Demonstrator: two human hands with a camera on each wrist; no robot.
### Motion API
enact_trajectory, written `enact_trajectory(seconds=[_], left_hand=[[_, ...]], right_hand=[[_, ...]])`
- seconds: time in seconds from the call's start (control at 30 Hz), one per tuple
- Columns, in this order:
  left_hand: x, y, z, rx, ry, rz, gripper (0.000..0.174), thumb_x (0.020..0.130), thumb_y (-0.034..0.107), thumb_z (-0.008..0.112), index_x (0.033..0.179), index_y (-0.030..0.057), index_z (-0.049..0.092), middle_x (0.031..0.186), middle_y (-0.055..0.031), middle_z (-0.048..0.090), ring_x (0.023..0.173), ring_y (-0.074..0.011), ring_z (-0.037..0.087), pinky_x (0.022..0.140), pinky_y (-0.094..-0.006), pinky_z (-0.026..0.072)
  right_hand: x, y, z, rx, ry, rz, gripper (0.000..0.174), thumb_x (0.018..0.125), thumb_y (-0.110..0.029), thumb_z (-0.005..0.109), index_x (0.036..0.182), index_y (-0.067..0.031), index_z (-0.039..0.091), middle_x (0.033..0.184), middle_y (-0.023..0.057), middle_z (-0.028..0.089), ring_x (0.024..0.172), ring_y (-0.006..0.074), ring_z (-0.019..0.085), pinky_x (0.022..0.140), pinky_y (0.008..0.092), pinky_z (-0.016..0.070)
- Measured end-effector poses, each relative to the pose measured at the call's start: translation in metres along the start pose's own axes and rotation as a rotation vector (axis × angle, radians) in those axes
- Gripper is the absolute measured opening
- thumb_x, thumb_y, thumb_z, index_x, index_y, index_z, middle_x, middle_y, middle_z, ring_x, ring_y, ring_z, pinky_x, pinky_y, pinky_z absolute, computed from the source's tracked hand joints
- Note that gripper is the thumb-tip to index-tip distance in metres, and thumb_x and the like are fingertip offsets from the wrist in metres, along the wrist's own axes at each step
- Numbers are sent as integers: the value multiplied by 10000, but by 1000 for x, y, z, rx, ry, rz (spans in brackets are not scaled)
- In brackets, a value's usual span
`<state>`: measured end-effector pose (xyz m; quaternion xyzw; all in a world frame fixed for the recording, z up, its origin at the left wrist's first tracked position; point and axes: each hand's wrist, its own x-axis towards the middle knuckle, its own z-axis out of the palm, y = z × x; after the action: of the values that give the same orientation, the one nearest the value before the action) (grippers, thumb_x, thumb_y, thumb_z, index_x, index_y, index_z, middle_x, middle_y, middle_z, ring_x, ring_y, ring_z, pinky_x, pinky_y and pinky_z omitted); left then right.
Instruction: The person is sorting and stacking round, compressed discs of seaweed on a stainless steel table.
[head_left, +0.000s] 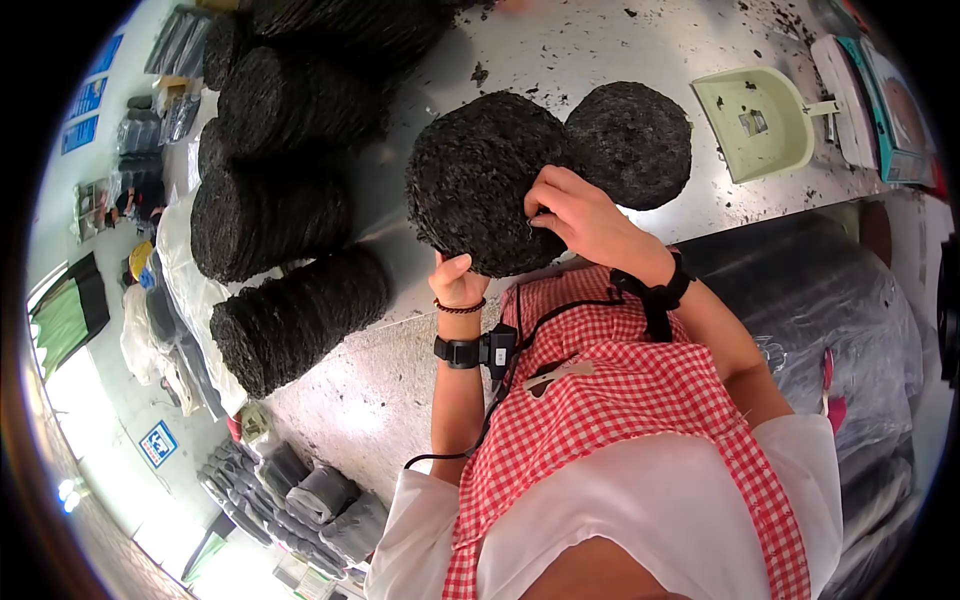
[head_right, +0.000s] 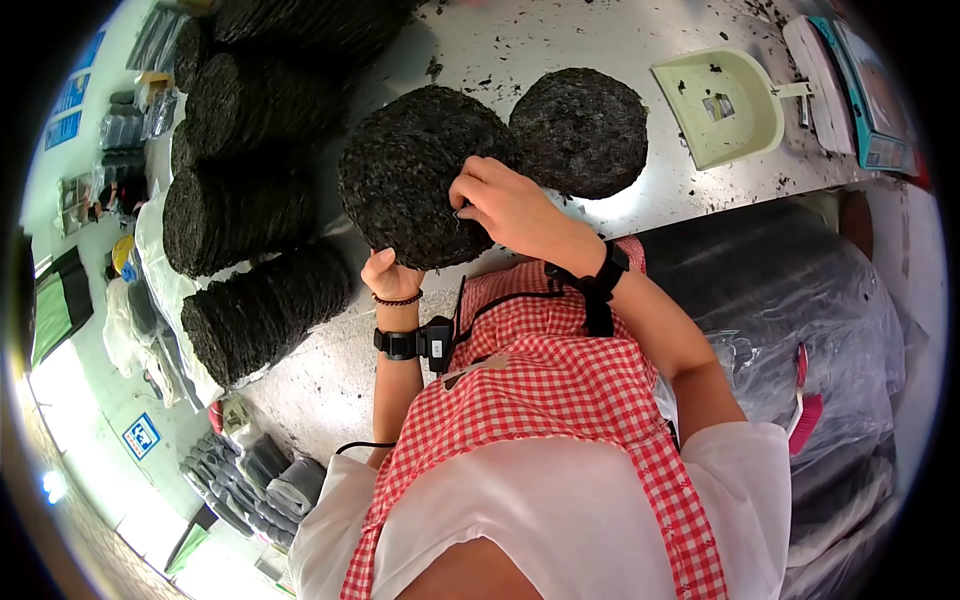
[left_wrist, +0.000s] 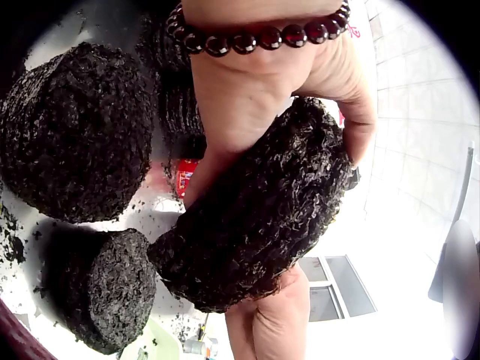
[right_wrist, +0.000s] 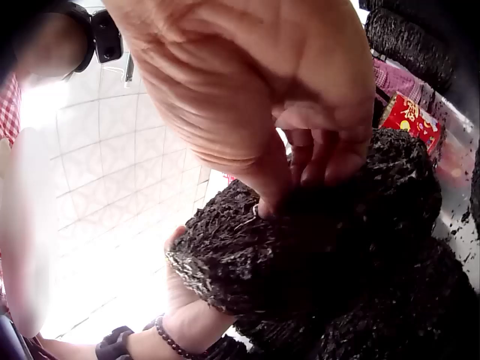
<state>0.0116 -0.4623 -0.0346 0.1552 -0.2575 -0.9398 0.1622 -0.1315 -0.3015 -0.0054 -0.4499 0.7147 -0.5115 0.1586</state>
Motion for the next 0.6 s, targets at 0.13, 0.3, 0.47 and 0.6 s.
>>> enact_trajectory(seconds=[0.13,0.3,0.47,0.6], left_hand=[[12,-9,4,-24,16,-43,669,646,39,561,1291,-1,390,1265,-167,478,1177,-338,451,1022,-463,353],[28,-21,10,-215,-17,-94,635,651,94,564,1265,2,434,1260,-160,496,1168,-341,458,1028,-480,337],[26,-20,23,-128,82,-118,693,635,136,552,1305,26,414,1312,-159,456,1222,-373,400,1051,-531,273],[26,-25,20,-52,98,-135,676,654,191,556,1294,13,436,1330,-156,448,1232,-351,397,1068,-510,247]], right_hand=[[-4,11,-11,-9,78,-17,112,781,-4,610,856,-26,531,825,51,484,755,177,519,648,298,418],[-22,43,-48,598,493,311,52,849,-45,573,871,-30,529,787,12,564,661,93,526,625,230,430],[-75,165,-164,333,968,539,111,837,-55,583,923,8,554,828,56,609,746,120,573,654,249,462],[-146,273,-239,-608,752,721,196,770,-67,614,936,36,597,897,179,629,840,322,613,709,368,487]])
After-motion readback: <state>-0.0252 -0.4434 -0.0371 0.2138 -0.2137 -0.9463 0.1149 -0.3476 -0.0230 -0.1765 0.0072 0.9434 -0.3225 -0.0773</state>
